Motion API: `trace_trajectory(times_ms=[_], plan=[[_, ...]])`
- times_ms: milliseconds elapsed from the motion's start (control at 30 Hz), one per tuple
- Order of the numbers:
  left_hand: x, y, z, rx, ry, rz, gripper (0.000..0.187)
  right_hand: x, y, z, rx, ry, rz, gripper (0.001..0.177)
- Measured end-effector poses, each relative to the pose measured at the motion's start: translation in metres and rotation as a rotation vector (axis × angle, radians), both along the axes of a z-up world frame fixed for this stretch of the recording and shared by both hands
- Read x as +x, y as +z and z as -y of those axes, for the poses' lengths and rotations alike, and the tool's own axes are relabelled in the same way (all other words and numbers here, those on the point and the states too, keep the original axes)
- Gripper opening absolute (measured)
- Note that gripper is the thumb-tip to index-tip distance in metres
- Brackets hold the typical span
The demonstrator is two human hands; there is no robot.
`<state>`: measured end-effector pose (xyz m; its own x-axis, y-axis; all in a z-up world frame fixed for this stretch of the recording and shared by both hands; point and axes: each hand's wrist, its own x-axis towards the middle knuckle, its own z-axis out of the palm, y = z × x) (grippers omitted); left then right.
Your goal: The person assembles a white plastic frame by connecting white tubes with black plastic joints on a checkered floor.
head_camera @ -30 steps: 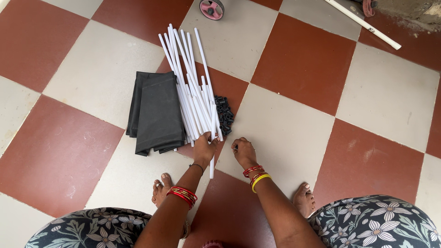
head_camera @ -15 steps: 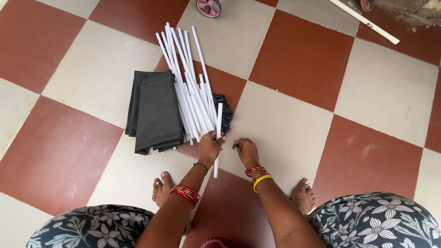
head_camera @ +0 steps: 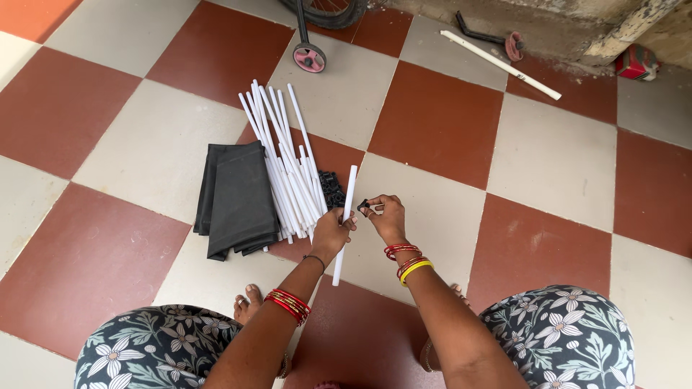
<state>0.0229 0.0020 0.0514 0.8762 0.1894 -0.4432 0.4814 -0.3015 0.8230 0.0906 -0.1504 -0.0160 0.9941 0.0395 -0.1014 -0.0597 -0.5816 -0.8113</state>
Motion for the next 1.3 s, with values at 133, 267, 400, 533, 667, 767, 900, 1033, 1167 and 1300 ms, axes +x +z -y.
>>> trace_trajectory(times_ms=[133,267,400,533,667,767,900,1033,1167,1300], plan=[[0.001,0.035,0.005,0.034,-0.081,0.003,0.027,0.018,0.031,0.016,0.008,-0.002,0.088,0.026],[0.002,0.074,0.009,0.006,-0.145,0.068,0.028,0.034,0.075,0.038,0.079,0.027,0.069,0.03],[0.004,0.114,0.014,0.0,-0.161,0.109,0.05,0.041,0.131,0.059,0.005,0.01,-0.023,0.029],[0.006,0.136,0.018,-0.007,-0.218,0.143,0.044,0.047,0.169,0.075,-0.036,0.005,0.054,0.032],[0.013,0.128,0.019,0.055,-0.269,0.061,0.036,0.045,0.196,0.088,-0.023,0.004,0.018,0.036],[0.019,0.102,0.019,-0.111,-0.238,0.051,0.034,0.04,0.21,0.089,0.002,-0.007,-0.072,0.041],[0.021,0.069,0.021,-0.132,-0.204,0.042,0.032,0.037,0.209,0.093,0.178,-0.01,-0.243,0.048],[0.019,0.049,0.024,-0.111,-0.169,0.086,0.033,0.043,0.196,0.096,0.202,-0.087,-0.339,0.038],[0.023,0.042,0.028,-0.26,-0.103,0.072,0.033,0.051,0.186,0.096,0.348,-0.125,-0.36,0.031],[0.021,0.042,0.034,-0.259,-0.12,0.062,0.035,0.058,0.176,0.094,0.456,-0.16,-0.371,0.028]])
